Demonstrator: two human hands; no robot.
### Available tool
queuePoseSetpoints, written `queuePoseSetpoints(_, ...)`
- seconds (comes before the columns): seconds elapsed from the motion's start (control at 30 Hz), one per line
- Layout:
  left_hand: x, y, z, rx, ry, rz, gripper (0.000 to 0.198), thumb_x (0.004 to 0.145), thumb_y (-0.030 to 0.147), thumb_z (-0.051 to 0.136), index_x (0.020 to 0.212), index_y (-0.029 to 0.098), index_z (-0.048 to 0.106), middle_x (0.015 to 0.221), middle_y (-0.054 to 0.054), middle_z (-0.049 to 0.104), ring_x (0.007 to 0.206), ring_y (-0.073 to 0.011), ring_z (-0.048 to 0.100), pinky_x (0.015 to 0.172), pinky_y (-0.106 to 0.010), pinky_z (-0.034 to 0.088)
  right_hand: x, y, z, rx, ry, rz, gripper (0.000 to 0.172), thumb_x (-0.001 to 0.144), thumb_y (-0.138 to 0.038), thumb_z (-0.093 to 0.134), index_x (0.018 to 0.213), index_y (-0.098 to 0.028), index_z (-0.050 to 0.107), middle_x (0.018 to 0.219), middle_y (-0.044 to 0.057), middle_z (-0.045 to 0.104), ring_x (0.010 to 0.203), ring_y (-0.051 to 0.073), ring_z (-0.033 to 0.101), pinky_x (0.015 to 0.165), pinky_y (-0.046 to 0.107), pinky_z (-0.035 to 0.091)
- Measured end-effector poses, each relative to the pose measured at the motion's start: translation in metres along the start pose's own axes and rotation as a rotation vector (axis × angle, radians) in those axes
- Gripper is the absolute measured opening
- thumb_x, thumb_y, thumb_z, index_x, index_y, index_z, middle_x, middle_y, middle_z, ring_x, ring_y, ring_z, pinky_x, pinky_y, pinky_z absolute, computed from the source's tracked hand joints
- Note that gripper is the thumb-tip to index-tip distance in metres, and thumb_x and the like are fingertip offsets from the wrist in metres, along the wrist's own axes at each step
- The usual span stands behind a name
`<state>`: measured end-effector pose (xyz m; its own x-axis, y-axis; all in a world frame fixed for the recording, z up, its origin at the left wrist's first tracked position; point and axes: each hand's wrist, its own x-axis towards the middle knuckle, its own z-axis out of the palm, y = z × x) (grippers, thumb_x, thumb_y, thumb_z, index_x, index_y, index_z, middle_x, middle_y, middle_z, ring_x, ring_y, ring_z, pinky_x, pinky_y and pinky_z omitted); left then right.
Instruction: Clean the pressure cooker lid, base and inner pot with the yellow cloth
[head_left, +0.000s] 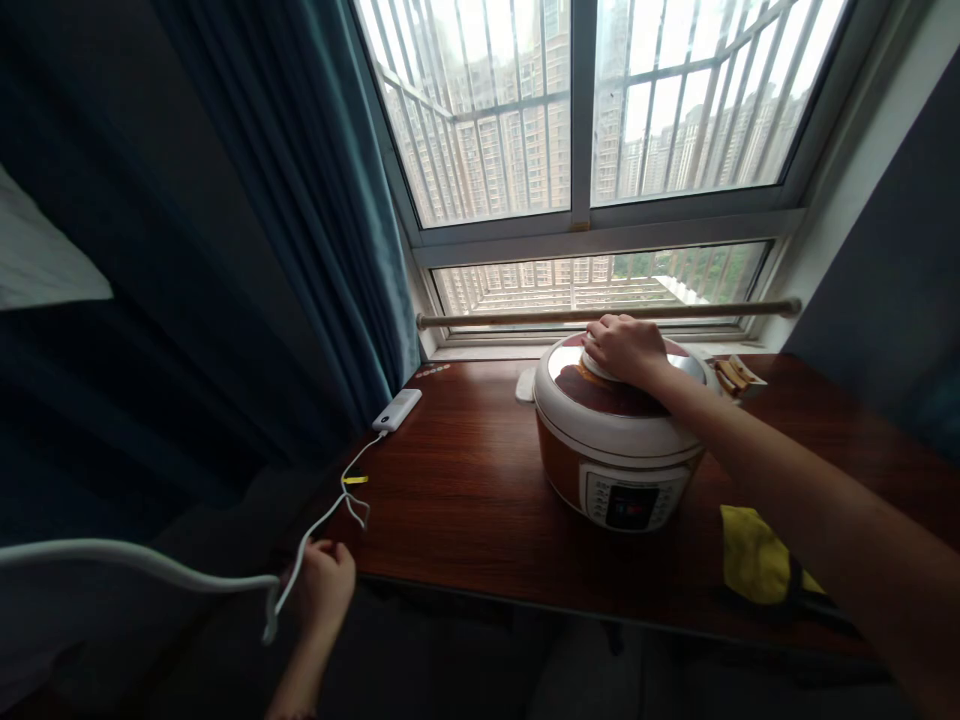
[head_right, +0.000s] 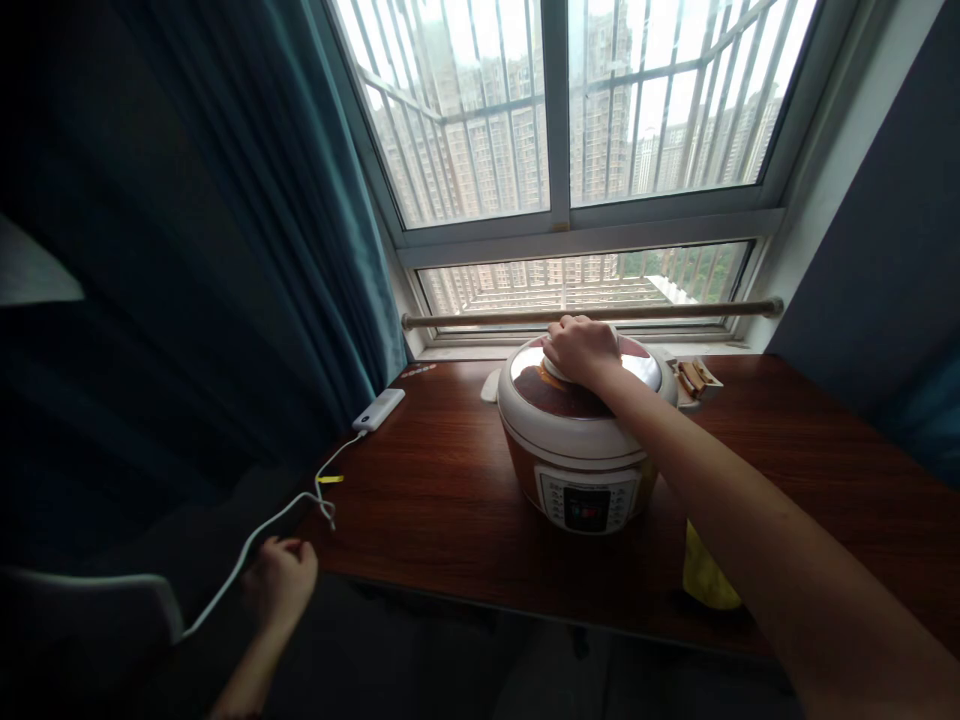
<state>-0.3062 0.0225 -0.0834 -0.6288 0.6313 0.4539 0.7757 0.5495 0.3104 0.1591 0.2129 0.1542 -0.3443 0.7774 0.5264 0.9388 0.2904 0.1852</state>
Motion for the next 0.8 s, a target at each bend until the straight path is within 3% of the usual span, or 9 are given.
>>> queuePoseSetpoints(0.07, -0.063, 0.016, 0.002, -0.103, -0.082, 0.144, 0.032, 0.076, 0.033, 0.042, 0.095, 0.011, 0.056, 0.076, -0.012, 0.062, 0.077, -0.0298, 0.059, 0.077, -0.045, 0.044, 0.001, 0.003, 0.000, 0.020, -0.006, -0.026, 0.041, 0.091, -0.043, 0.029, 0.098, -0.019, 0.062, 0.099, 0.008, 0.063, 0.088, 0.024, 0.057, 0.060, 0.029, 0.033)
queuePoseSetpoints(0.17, -0.146, 0.066, -0.011, -0.406, -0.229, 0.339, 0.023, 0.079, 0.033, 0.046, 0.089, 0.019, 0.060, 0.074, -0.007, 0.062, 0.075, -0.0246, 0.059, 0.070, -0.037, 0.049, 0.001, 0.009, 0.000, 0.061, -0.021, -0.075, 0.039, 0.091, -0.042, 0.030, 0.097, -0.021, 0.062, 0.103, 0.006, 0.063, 0.091, 0.023, 0.057, 0.063, 0.029, 0.035)
queuePoseSetpoints(0.27, -0.167, 0.136, -0.051, -0.589, -0.159, 0.445, 0.017, 0.084, 0.026, 0.047, 0.095, 0.021, 0.059, 0.082, -0.005, 0.061, 0.082, -0.0218, 0.058, 0.076, -0.036, 0.048, 0.003, 0.015, 0.001, 0.103, -0.046, -0.130, 0.040, 0.091, -0.043, 0.030, 0.099, -0.021, 0.063, 0.105, 0.006, 0.063, 0.094, 0.022, 0.057, 0.069, 0.030, 0.038)
queuePoseSetpoints(0.4, -0.108, 0.239, -0.115, -0.816, -0.029, 0.686, 0.015, 0.085, 0.017, 0.046, 0.097, 0.020, 0.055, 0.087, -0.005, 0.058, 0.084, -0.0181, 0.055, 0.077, -0.033, 0.047, 0.006, 0.023, -0.003, 0.234, -0.055, -0.226, 0.047, 0.091, -0.047, 0.033, 0.118, -0.017, 0.056, 0.114, 0.010, 0.061, 0.108, 0.024, 0.052, 0.087, 0.034, 0.039)
queuePoseSetpoints(0.5, -0.049, 0.317, -0.141, -0.835, 0.018, 0.833, 0.016, 0.084, 0.022, 0.049, 0.099, 0.019, 0.054, 0.099, -0.007, 0.059, 0.097, -0.0193, 0.053, 0.088, -0.034, 0.043, 0.001, 0.043, -0.007, 0.405, 0.084, -0.184, 0.059, 0.090, -0.049, 0.035, 0.132, -0.008, 0.042, 0.129, 0.014, 0.051, 0.122, 0.024, 0.042, 0.098, 0.035, 0.034)
queuePoseSetpoints(0.6, -0.007, 0.391, -0.142, -0.796, -0.035, 0.942, 0.029, 0.085, 0.027, 0.046, 0.110, 0.015, 0.052, 0.112, -0.011, 0.057, 0.109, -0.0204, 0.049, 0.097, -0.034, 0.037, -0.020, 0.080, -0.003, 0.461, 0.189, 0.070, 0.051, 0.089, -0.042, 0.037, 0.122, -0.007, 0.053, 0.121, 0.015, 0.057, 0.115, 0.024, 0.049, 0.097, 0.035, 0.037)
queuePoseSetpoints(0.67, 0.009, 0.431, -0.132, -0.725, -0.149, 1.076, 0.042, 0.085, 0.036, 0.047, 0.118, 0.009, 0.048, 0.123, -0.016, 0.052, 0.118, -0.0232, 0.044, 0.100, -0.035, 0.033, -0.041, 0.110, 0.009, 0.404, 0.139, 0.334, 0.042, 0.087, -0.037, 0.040, 0.110, -0.010, 0.063, 0.110, 0.015, 0.063, 0.106, 0.027, 0.056, 0.091, 0.038, 0.041)
queuePoseSetpoints(0.73, 0.019, 0.459, -0.121, -0.640, -0.310, 1.189, 0.047, 0.085, 0.043, 0.044, 0.117, 0.008, 0.048, 0.123, -0.017, 0.052, 0.118, -0.0245, 0.043, 0.099, -0.035, 0.033, -0.066, 0.138, 0.027, 0.376, 0.023, 0.557, 0.040, 0.084, -0.037, 0.043, 0.105, -0.012, 0.066, 0.105, 0.016, 0.065, 0.102, 0.031, 0.058, 0.086, 0.040, 0.044)
queuePoseSetpoints(0.8, 0.025, 0.474, -0.112, -0.590, -0.494, 1.275, 0.046, 0.088, 0.047, 0.036, 0.108, 0.010, 0.054, 0.112, -0.014, 0.058, 0.107, -0.0228, 0.051, 0.092, -0.033, 0.038, -0.088, 0.158, 0.046, 0.443, -0.074, 0.601, 0.039, 0.082, -0.038, 0.044, 0.102, -0.014, 0.068, 0.102, 0.014, 0.067, 0.100, 0.031, 0.059, 0.085, 0.039, 0.045)
